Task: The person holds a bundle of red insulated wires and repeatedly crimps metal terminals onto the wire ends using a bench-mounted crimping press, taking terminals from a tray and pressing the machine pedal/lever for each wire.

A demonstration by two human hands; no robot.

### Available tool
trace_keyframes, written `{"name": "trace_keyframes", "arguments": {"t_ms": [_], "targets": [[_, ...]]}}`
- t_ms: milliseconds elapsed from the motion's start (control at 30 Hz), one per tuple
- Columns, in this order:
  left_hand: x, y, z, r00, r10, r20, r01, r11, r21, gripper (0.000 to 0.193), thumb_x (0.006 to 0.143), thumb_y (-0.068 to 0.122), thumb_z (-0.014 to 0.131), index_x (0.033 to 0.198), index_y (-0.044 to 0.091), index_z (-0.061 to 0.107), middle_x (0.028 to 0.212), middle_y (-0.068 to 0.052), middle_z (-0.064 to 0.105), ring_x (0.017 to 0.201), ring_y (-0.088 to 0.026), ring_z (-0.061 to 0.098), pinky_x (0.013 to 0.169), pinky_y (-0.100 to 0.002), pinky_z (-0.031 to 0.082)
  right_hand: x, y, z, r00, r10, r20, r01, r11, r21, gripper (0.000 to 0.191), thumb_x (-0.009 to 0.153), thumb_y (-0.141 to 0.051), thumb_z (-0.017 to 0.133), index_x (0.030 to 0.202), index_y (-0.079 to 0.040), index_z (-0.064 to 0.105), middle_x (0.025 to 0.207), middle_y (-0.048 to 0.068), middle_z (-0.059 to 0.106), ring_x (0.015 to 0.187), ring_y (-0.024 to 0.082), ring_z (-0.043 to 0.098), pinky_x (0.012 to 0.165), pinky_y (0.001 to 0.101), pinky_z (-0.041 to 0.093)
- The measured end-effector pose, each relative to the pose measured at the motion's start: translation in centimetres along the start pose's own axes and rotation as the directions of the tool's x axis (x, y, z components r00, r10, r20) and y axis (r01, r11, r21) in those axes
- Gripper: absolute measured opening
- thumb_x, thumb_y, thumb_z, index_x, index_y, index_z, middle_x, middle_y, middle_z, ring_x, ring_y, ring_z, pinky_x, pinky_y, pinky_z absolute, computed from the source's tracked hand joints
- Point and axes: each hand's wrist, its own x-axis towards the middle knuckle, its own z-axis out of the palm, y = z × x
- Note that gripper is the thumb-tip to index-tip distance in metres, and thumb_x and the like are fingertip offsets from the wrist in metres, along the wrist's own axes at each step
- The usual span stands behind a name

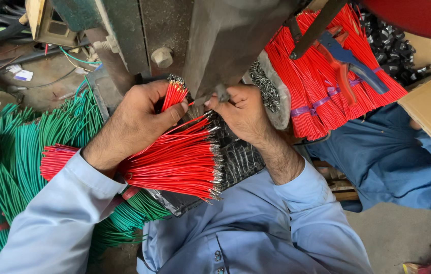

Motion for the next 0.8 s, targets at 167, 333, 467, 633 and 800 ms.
{"name": "trace_keyframes", "arguments": {"t_ms": [167, 333, 467, 633, 800], "targets": [[0.1, -0.2, -0.1, 0.998, -0.044, 0.041, 0.047, 0.996, -0.076, 0.018, 0.097, 0.017, 0.066, 0.107, 0.002, 0.069, 0.075, 0.000, 0.065, 0.071, -0.005, 0.058, 0.064, -0.027, 0.052, -0.5, -0.7, 0.2, 0.999, 0.027, 0.016, -0.029, 0.997, 0.068, 0.009, 0.100, -0.004, 0.074, 0.106, 0.001, 0.072, 0.094, 0.004, 0.072, 0.087, 0.006, 0.064, 0.078, 0.0230, 0.055], [-0.1, -0.4, 0.3, 0.995, 0.029, 0.097, -0.022, 0.997, -0.073, 0.017, 0.093, 0.013, 0.071, 0.104, 0.000, 0.068, 0.083, 0.000, 0.066, 0.079, -0.005, 0.057, 0.070, -0.026, 0.053, -2.4, -3.1, -2.4, 0.995, 0.008, 0.103, -0.019, 0.995, 0.103, 0.012, 0.099, -0.002, 0.069, 0.110, 0.000, 0.072, 0.104, 0.007, 0.075, 0.098, 0.013, 0.073, 0.087, 0.0275, 0.060], [-0.1, -0.6, 0.0, 0.992, 0.000, 0.123, 0.023, 0.982, -0.186, 0.014, 0.099, 0.013, 0.068, 0.106, 0.002, 0.070, 0.086, 0.003, 0.068, 0.081, -0.003, 0.058, 0.072, -0.025, 0.053, -3.2, -4.6, -5.9, 0.963, -0.011, 0.268, 0.126, 0.900, -0.416, 0.016, 0.092, -0.005, 0.073, 0.108, -0.003, 0.075, 0.102, 0.008, 0.071, 0.098, 0.020, 0.070, 0.085, 0.0323, 0.056], [0.0, -0.7, 0.1, 0.993, -0.019, 0.117, 0.046, 0.972, -0.231, 0.015, 0.097, 0.013, 0.069, 0.107, 0.001, 0.070, 0.086, 0.003, 0.068, 0.081, -0.003, 0.060, 0.072, -0.024, 0.054, -4.2, -3.8, -6.8, 0.949, 0.046, 0.313, 0.098, 0.898, -0.429, 0.017, 0.085, -0.011, 0.078, 0.102, -0.007, 0.078, 0.103, 0.008, 0.063, 0.100, 0.022, 0.064, 0.083, 0.0341, 0.053], [0.0, -0.7, 0.0, 0.993, -0.031, 0.112, 0.056, 0.972, -0.227, 0.016, 0.095, 0.013, 0.071, 0.105, 0.000, 0.069, 0.086, 0.003, 0.068, 0.080, -0.004, 0.060, 0.071, -0.024, 0.054, -4.7, -3.2, -6.8, 0.954, -0.024, 0.300, 0.166, 0.874, -0.457, 0.019, 0.083, -0.013, 0.081, 0.098, -0.004, 0.072, 0.102, 0.008, 0.061, 0.101, 0.023, 0.063, 0.087, 0.0346, 0.051]]}}
